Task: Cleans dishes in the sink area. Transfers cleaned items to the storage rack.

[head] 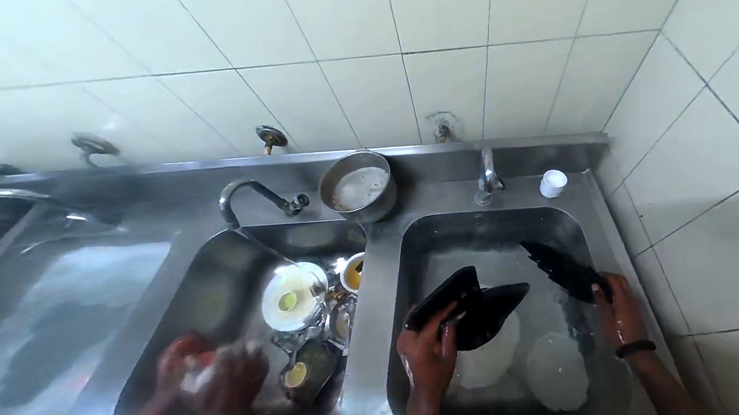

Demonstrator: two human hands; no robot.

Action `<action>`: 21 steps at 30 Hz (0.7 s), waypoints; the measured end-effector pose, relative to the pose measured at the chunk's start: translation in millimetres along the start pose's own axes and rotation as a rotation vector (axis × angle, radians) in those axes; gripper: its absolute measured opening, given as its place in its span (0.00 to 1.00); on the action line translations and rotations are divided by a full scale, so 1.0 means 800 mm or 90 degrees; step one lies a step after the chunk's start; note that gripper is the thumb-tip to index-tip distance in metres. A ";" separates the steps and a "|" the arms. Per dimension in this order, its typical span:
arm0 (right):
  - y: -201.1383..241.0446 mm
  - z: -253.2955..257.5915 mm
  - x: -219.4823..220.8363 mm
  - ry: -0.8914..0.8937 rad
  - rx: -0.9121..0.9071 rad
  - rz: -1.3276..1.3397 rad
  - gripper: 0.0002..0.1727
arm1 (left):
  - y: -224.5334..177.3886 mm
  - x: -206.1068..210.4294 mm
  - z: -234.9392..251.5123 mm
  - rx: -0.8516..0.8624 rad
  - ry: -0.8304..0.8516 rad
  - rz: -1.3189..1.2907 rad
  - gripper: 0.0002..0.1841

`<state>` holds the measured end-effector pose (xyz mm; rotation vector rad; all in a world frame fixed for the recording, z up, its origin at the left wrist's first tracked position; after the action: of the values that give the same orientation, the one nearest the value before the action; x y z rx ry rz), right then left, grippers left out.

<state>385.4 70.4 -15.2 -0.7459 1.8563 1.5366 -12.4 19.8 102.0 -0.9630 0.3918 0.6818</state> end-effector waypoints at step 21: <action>-0.044 -0.071 0.084 0.155 0.068 0.218 0.28 | -0.204 -0.079 -0.027 0.214 -0.036 0.122 0.09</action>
<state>362.1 5.4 -80.5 -0.6106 2.3255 1.5911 53.0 -84.6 228.3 -0.5902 0.5343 0.7855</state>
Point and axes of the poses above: each hand's wrist, its own z-axis towards the middle knuckle, its own x-axis out of the palm, y = z × x, the point moved 9 cm from there along z, towards the middle knuckle, and after that the axes turned 15 degrees about y, right-handed, at the moved point
